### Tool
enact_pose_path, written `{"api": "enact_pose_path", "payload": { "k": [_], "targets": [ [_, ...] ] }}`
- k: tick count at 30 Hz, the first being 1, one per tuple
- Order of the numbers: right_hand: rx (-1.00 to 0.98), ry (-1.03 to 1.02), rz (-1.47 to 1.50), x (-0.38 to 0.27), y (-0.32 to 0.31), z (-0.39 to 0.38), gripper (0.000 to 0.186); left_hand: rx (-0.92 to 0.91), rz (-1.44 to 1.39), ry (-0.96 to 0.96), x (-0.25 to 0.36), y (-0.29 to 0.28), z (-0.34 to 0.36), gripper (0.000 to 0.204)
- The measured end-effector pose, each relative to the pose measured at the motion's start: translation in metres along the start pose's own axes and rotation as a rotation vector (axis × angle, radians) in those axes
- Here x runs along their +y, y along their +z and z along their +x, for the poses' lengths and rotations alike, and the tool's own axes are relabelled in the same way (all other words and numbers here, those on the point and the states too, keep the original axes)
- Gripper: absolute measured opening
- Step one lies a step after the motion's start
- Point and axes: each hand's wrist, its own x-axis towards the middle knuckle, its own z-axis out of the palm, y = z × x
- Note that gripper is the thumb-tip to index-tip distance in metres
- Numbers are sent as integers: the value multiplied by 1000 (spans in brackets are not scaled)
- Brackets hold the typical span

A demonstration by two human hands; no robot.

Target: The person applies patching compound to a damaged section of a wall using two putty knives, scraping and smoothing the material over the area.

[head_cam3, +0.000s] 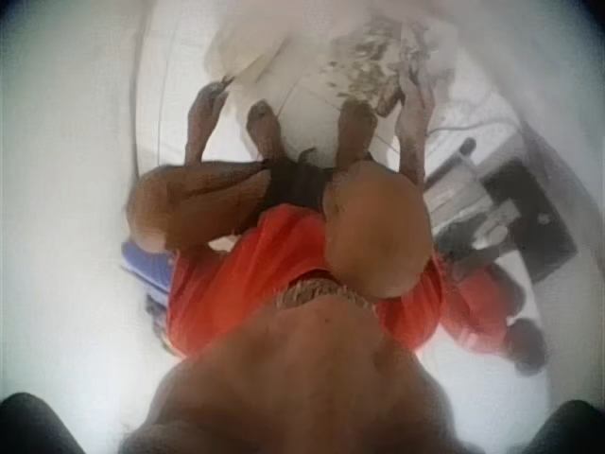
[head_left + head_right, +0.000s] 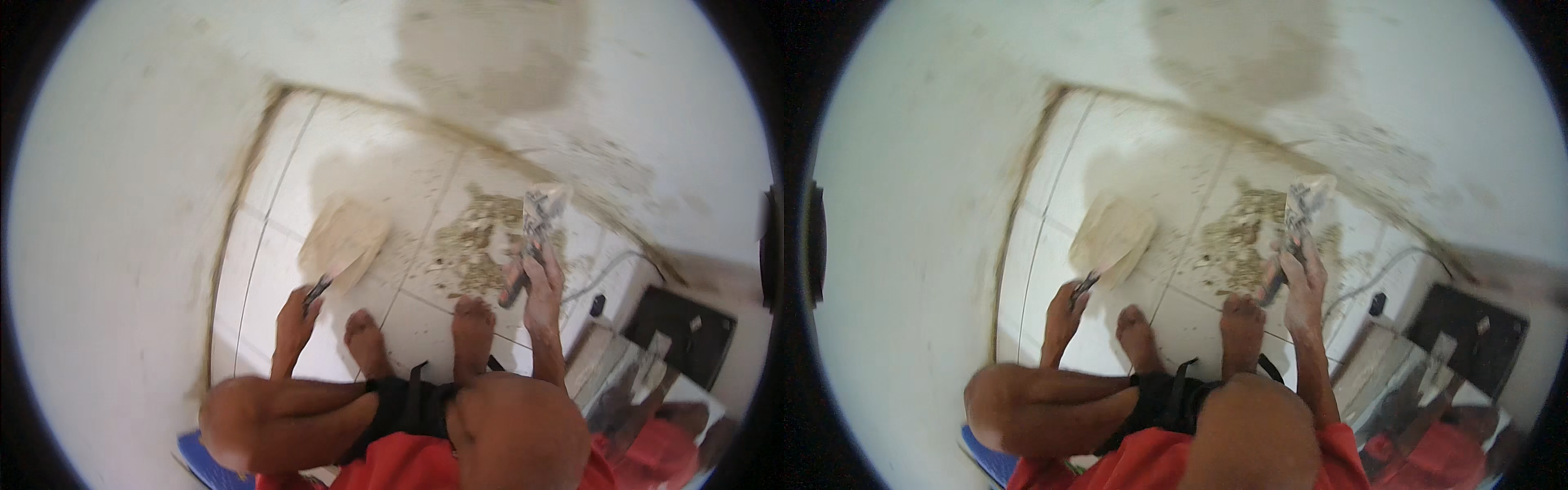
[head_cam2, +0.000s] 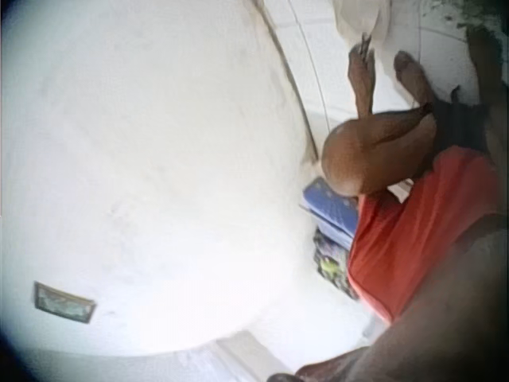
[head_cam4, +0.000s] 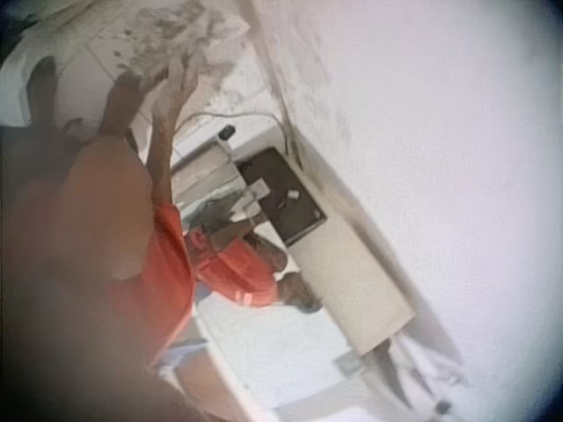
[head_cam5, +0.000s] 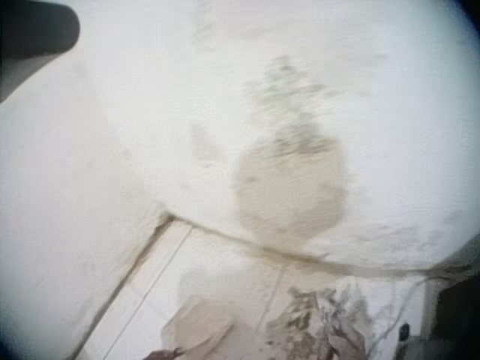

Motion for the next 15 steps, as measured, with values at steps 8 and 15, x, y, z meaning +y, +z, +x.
{"api": "enact_pose_path", "payload": {
  "k": [8,15],
  "targets": [
    [-267,199,-94,6,65,-14,27,63,19,-128,10,-15,-12,29],
    [-494,52,-599,28,91,18,24,52,22,-196,12,-20,-4,24]
  ]
}}
